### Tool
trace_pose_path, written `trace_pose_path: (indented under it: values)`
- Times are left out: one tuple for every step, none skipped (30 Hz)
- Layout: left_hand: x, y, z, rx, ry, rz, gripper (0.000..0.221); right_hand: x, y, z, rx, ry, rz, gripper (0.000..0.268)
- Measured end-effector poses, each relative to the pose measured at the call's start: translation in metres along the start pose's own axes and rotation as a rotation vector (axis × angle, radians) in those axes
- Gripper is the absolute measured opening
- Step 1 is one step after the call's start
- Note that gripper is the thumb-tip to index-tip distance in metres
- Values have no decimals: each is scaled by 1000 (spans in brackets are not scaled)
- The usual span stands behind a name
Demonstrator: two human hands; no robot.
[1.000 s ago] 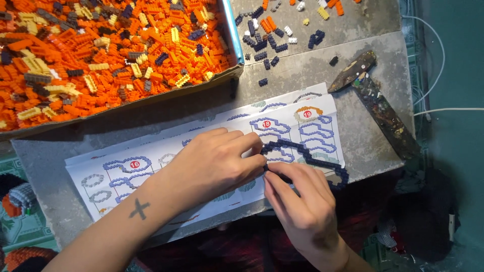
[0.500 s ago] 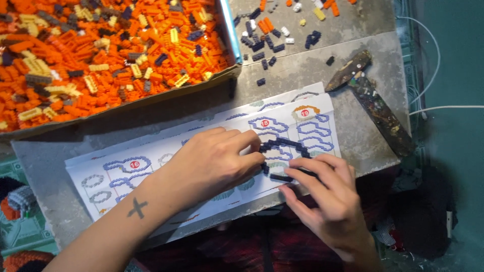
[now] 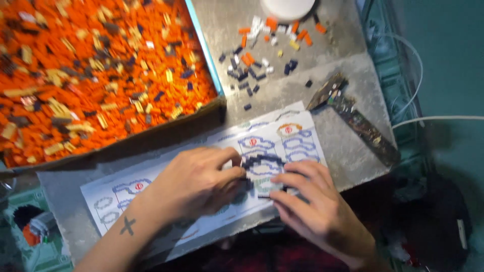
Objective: Assembling a complex 3D model using micro building blocks, following instructions and using a small hammer to secure pieces.
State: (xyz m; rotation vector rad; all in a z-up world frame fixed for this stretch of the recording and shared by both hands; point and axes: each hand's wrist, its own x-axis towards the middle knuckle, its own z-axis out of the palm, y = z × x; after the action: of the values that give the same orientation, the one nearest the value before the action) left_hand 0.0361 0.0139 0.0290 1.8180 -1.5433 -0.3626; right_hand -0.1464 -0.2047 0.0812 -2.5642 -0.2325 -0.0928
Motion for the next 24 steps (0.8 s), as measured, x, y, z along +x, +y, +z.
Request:
trace_pose_path:
  values:
    - [1, -1, -2, 16, 7, 9, 18, 0, 1, 0, -9, 13, -11, 30]
    - [1, 0, -2, -29, -8, 5, 22, -2, 1, -1, 41, 12, 17, 30]
    - [1, 0, -2, -73, -22, 1, 28, -4, 1, -2, 92, 12, 45, 31]
    - [2, 1, -3, -66, -19, 6, 28, -4, 3, -2, 87, 17, 39, 31]
    - [2, 1, -4, -83, -33, -1, 30, -5, 6, -2, 88, 8, 24, 31]
    - [1, 2, -4, -103, -49, -13, 33, -7, 8, -1, 94, -5, 9, 32]
    - [1, 1, -4, -98, -46, -13, 33, -4, 9, -4, 93, -3, 3, 32]
    - [0, -1, -5, -103, -47, -13, 30, -1, 10, -6, 95, -27, -17, 31]
    - [0, -2, -6, -108, -47, -13, 27, 1, 11, -9, 98, -51, -38, 29]
    - [-1, -4, -6, -108, -47, -11, 27, 5, 13, -10, 97, -50, -38, 29]
    - [-2, -6, -6, -96, -53, -6, 29, 8, 15, -11, 92, -70, -92, 25]
    - [-4, -8, -5, -85, -58, -1, 31, 11, 17, -11, 88, -92, -145, 21]
    - [-3, -8, -5, -85, -58, -1, 31, 14, 26, -7, 87, -92, -144, 21]
    - [-3, -8, -6, -57, -61, -5, 30, 18, 34, -2, 47, -141, -193, 20]
    - [-3, -8, -7, -28, -64, -9, 29, 21, 42, 3, 5, -190, -242, 19]
    - [-2, -9, -6, -30, -64, -12, 29, 35, 42, -4, 8, -192, -242, 19]
    - [-2, -10, -5, -25, -75, -10, 28, 49, 42, -9, -10, -106, -238, 19]
    - [-2, -11, -4, -22, -89, -10, 28, 62, 41, -14, -23, -21, -232, 19]
    - [-3, -10, -5, -25, -92, -16, 28, 75, 51, -7, -17, -24, -230, 19]
    - [-2, -10, -6, -33, -96, -19, 28, 88, 62, 0, -90, 10, -204, 24]
    - [-2, -9, -7, -40, -100, -22, 29, 100, 73, 7, -162, 45, -177, 30]
    - [-1, -9, -8, -41, -103, -20, 29, 106, 73, 9, -162, 46, -173, 30]
    - [-1, -8, -8, -33, -87, -19, 28, 112, 74, 12, -230, 2, -168, 30]
    - [-1, -8, -8, -27, -68, -19, 27, 118, 75, 14, -299, -45, -166, 31]
